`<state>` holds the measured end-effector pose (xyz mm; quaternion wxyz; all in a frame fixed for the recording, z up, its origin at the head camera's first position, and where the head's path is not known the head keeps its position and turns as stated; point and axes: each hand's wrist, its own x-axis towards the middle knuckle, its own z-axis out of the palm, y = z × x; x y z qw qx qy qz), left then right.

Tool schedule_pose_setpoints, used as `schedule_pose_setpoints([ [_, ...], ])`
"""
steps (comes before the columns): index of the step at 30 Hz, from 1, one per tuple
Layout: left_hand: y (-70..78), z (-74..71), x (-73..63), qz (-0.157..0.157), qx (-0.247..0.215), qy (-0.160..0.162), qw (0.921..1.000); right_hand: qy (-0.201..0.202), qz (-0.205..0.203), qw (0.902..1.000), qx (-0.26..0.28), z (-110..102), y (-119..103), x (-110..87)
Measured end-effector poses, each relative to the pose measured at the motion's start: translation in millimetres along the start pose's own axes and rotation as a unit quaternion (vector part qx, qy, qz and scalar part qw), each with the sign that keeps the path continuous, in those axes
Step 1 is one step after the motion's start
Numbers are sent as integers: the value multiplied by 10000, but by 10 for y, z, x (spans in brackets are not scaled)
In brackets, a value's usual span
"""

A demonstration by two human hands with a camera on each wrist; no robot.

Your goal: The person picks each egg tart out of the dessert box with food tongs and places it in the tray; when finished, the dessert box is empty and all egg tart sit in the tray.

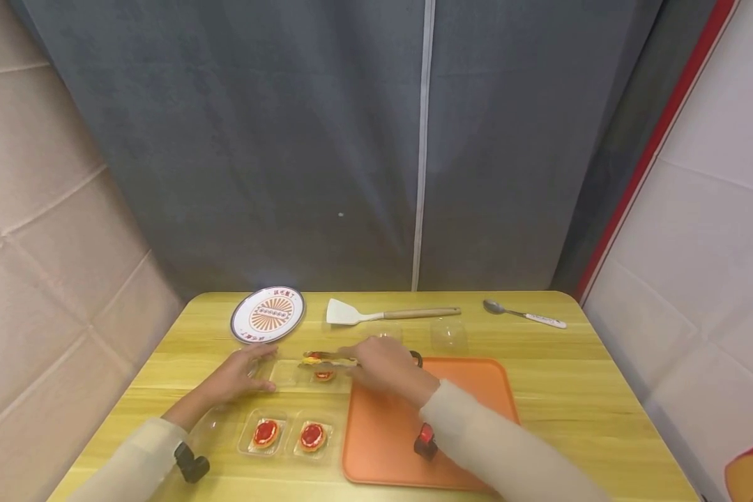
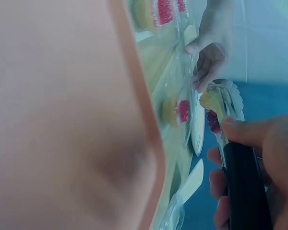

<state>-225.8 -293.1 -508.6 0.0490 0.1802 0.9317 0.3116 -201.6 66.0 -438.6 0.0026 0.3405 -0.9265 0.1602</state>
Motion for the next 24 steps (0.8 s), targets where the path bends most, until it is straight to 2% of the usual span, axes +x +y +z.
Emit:
schedule_pose_setpoints([
  [6,14,4,-6,-31,52,30,10000,254,-23,9996,77,7,194,-243],
  [13,15,1,-17,17,182,67,9998,263,379,9987,193,38,410,-548],
  [18,-8,14,-10,6,218,42,9998,464,387,9982,34,68,577,-725],
  [24,-23,28,-8,27,252,44,9997,423,556,9974,-150,70,714,-894],
])
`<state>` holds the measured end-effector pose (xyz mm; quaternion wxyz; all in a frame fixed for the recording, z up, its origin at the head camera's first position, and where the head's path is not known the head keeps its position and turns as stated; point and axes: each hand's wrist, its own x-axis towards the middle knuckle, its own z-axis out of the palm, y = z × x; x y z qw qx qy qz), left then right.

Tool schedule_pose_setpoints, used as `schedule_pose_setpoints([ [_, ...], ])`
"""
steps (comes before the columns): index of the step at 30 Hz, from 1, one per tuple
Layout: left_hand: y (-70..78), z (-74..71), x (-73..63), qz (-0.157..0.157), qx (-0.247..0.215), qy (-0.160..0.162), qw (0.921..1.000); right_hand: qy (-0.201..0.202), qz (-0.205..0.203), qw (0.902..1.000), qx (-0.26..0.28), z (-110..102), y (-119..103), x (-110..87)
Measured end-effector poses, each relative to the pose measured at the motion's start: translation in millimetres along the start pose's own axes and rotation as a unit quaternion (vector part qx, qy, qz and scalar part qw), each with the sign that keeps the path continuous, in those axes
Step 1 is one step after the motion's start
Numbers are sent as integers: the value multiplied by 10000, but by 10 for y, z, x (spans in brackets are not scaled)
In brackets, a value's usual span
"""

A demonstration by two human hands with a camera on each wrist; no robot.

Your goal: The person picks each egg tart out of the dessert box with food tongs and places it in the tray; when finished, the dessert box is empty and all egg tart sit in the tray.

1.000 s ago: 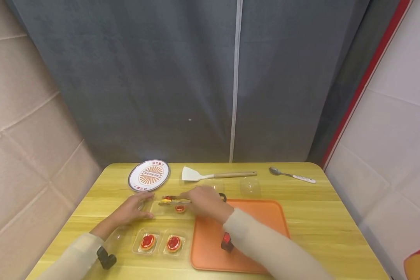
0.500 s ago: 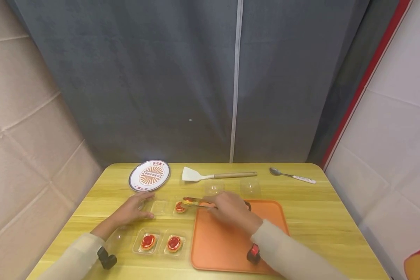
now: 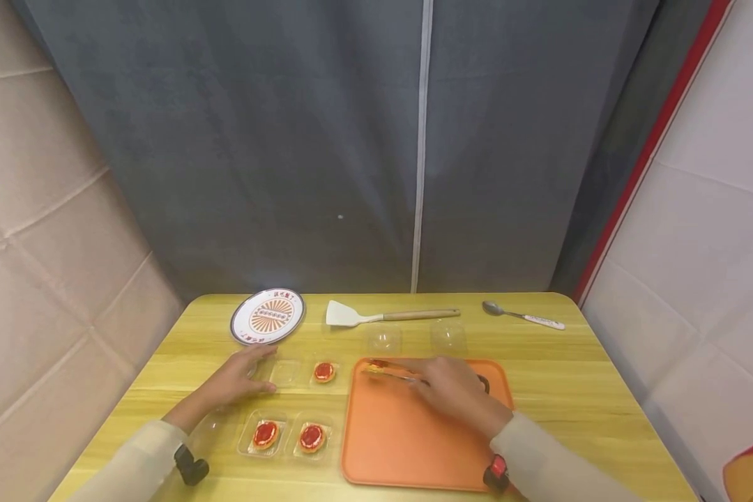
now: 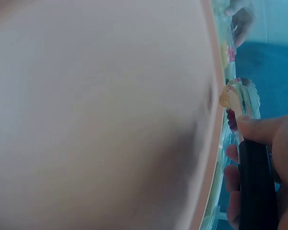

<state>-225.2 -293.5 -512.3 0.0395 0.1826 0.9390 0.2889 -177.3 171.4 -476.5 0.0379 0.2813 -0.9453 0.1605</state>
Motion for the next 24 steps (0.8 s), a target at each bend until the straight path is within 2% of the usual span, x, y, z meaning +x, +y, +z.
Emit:
schedule_pose_setpoints([
  [8,50,-21,-15,-146,-8,-32,9999,213,-188,9992,-265,26,96,-73],
  [15,102,-40,-33,-213,27,-44,9998,283,-416,9984,-272,42,121,-107],
  [24,130,-82,-41,-120,228,-68,9996,99,-425,9988,-206,17,100,-165],
])
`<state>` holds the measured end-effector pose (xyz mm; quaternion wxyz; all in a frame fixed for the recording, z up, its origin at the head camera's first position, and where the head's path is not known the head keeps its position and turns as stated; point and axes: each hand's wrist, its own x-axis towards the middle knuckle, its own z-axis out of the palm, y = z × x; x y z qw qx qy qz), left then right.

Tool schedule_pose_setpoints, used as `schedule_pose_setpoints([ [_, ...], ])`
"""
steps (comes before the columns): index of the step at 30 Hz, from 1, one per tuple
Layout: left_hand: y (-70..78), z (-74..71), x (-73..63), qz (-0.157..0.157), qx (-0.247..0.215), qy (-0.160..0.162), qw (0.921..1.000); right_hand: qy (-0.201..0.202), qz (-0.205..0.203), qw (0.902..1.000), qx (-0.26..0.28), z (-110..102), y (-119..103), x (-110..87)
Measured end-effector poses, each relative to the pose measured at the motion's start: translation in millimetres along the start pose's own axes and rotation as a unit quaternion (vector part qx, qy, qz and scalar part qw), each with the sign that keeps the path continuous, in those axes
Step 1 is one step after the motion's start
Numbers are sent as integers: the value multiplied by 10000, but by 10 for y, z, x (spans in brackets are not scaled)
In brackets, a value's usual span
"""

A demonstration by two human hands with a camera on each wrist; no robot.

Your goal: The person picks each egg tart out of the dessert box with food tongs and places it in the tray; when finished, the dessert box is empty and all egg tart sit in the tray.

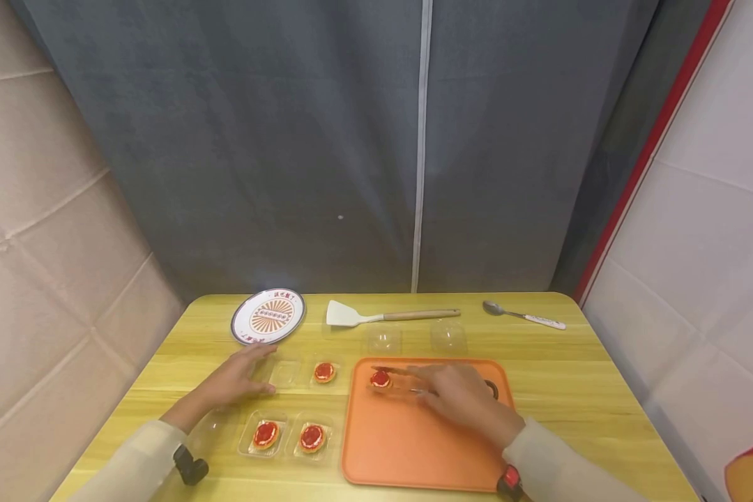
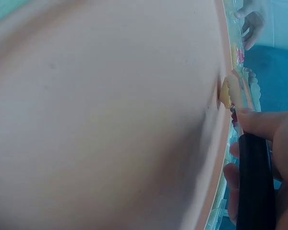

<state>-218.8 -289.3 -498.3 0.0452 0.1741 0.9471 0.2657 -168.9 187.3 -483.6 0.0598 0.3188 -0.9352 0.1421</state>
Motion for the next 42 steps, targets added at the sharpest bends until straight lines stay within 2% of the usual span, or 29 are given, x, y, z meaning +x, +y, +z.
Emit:
schedule_pose_setpoints([
  [5,4,-26,11,154,160,9,9998,-89,55,9998,163,-34,-15,-19],
  [12,51,-57,63,644,489,204,9965,-296,140,9980,545,-108,-36,-6],
  [16,215,-53,118,772,404,208,9960,-343,92,9985,412,-140,-55,68],
  [20,389,13,198,878,304,-40,9957,-301,-118,9994,100,-146,-111,207],
  [25,520,132,304,1009,264,-274,9942,-218,-334,9991,-158,-139,-230,413],
  [31,544,261,392,984,275,-461,9937,-349,-376,9985,-198,-112,-393,656],
  [35,519,313,407,865,108,-586,9945,-474,-389,9979,-217,-112,-509,799],
  [42,497,346,393,774,-29,-561,9954,-925,-291,9943,-451,-141,-672,996],
])
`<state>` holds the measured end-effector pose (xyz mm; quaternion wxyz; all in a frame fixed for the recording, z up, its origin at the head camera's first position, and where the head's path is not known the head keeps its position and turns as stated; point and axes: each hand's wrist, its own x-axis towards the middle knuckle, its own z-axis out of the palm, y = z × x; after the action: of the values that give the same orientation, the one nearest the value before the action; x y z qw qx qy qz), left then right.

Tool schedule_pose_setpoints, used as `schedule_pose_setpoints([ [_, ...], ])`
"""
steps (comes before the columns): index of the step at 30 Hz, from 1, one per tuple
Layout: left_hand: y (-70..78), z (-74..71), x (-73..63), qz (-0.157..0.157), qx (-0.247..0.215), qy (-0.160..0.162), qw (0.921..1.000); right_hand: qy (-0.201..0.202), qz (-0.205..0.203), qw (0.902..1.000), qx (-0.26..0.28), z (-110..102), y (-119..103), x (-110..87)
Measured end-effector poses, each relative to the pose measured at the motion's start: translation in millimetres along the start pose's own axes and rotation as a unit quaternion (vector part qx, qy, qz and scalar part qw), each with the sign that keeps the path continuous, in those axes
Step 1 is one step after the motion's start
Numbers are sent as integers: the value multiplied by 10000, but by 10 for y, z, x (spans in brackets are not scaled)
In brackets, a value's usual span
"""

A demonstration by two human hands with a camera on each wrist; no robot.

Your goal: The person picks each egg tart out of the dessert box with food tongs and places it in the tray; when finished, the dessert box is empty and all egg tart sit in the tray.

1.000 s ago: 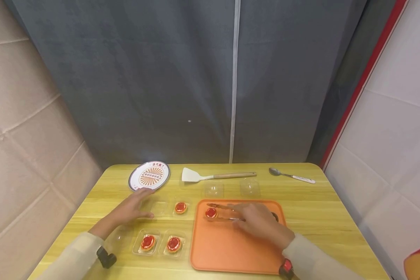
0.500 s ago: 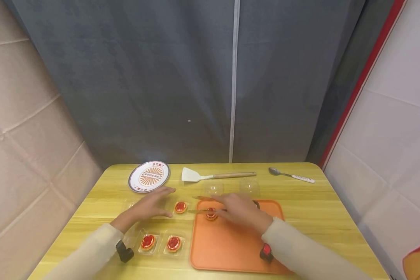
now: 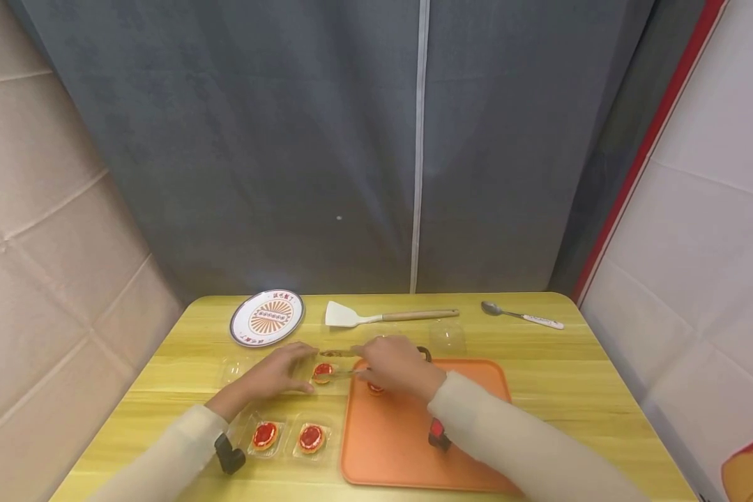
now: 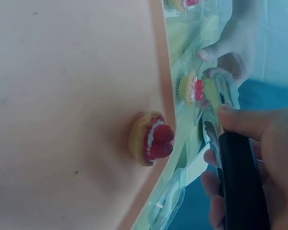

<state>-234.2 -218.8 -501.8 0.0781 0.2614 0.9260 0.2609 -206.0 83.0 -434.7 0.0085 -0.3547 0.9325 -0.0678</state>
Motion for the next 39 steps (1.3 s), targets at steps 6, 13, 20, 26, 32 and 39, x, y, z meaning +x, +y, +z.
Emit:
schedule_pose_setpoints([
  [6,-6,21,-16,99,-87,107,9999,-266,19,9993,-255,28,-64,119],
  [13,-6,23,-28,88,-147,98,9998,-415,80,9979,-497,87,-134,250],
  [20,-12,24,-25,68,-217,47,9997,-362,130,9962,-777,133,-181,326],
  [26,-24,22,-23,91,-207,45,9997,-337,206,9971,-645,132,-175,325],
  [32,-24,21,-28,6,-225,12,9997,-241,53,9988,-428,92,-153,272],
  [39,-24,27,-33,58,-187,52,9998,-24,74,9999,106,-8,-123,137],
])
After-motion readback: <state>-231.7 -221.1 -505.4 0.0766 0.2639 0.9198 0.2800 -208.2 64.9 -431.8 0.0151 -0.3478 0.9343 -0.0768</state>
